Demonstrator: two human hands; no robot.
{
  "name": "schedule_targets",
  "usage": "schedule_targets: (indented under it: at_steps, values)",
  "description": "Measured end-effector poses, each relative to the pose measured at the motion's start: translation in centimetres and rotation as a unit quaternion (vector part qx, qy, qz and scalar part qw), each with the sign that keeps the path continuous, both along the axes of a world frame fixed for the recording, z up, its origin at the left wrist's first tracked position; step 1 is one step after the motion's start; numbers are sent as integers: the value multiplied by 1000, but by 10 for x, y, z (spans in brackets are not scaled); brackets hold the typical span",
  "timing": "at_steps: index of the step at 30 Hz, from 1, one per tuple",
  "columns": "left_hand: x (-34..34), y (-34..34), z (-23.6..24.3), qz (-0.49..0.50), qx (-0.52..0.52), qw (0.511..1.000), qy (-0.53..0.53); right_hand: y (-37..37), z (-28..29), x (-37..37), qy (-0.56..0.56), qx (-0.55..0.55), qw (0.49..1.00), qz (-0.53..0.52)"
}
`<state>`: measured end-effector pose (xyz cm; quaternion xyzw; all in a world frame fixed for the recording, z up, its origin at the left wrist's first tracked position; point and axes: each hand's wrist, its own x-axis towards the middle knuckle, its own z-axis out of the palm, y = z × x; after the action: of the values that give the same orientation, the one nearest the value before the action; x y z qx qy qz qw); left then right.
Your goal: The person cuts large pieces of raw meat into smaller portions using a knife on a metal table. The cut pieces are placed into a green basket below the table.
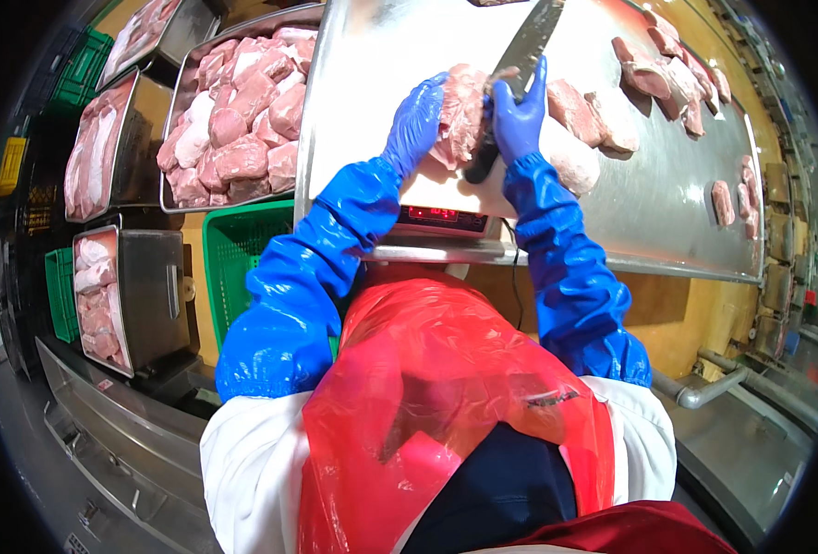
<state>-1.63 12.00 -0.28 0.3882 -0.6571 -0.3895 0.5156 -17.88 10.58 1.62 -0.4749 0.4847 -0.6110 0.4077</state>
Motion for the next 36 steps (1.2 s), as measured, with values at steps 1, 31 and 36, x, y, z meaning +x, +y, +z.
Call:
schedule_targets:
  at_steps: [1, 31, 36]
  values:
    - [16, -5, -7, -8, 10, 1000, 6, 9, -4, -8, 12, -2, 1000, 16]
    - [-28, -47, 50, -183, -137, 821, -523, 135, 61, -77, 651, 62, 698, 292]
    - [-7, -57, 36, -127, -221, 871, -421, 162, 98, -131, 728, 69, 610, 307]
